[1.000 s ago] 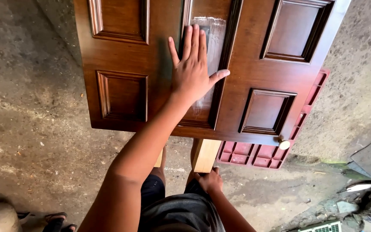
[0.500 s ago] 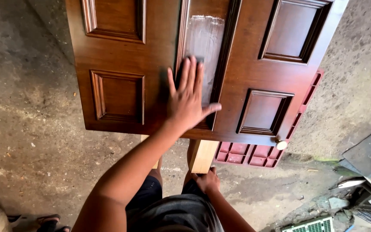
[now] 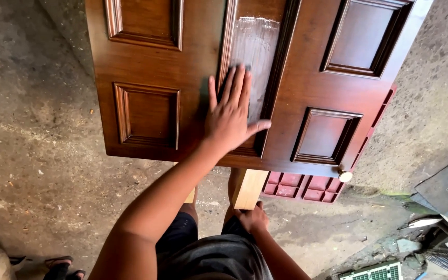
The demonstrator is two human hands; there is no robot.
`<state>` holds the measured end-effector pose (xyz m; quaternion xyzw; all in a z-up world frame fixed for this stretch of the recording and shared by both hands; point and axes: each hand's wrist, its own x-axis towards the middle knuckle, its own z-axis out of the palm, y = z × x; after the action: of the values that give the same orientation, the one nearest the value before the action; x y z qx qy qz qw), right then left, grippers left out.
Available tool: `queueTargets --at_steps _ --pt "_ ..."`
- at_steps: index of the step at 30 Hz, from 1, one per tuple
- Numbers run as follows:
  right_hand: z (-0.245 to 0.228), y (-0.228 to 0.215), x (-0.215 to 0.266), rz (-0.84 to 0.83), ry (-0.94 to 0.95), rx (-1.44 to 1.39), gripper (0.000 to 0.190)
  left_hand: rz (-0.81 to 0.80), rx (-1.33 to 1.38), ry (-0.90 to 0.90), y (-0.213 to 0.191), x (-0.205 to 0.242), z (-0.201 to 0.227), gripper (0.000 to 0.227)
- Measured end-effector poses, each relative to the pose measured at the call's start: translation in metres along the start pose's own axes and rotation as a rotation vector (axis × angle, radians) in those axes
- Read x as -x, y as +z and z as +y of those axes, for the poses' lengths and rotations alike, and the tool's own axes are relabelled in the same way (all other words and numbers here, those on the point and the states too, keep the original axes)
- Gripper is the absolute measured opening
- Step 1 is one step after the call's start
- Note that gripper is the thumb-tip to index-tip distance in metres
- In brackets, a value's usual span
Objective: Sanding the surface of a wooden door panel to prepare it for finishing
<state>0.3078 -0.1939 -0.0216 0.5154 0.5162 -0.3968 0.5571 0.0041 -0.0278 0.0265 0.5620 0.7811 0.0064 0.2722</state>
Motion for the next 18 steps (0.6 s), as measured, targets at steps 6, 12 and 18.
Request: queueTargets --at_steps 6,12,18 --pt "0.001 0.005 0.002 0.017 0.000 -0.052 0.090 0.003 0.008 -0.014 -0.031 -0.031 0.000 0.126" --pt "-0.002 -0.002 0.001 0.010 0.000 -0.029 0.089 0.022 0.015 -0.004 -0.026 -0.036 -0.002 0.099" --pt "0.001 0.013 -0.008 0.004 0.018 -0.009 0.093 -0.010 -0.049 0.036 -0.020 -0.009 0.001 0.122"
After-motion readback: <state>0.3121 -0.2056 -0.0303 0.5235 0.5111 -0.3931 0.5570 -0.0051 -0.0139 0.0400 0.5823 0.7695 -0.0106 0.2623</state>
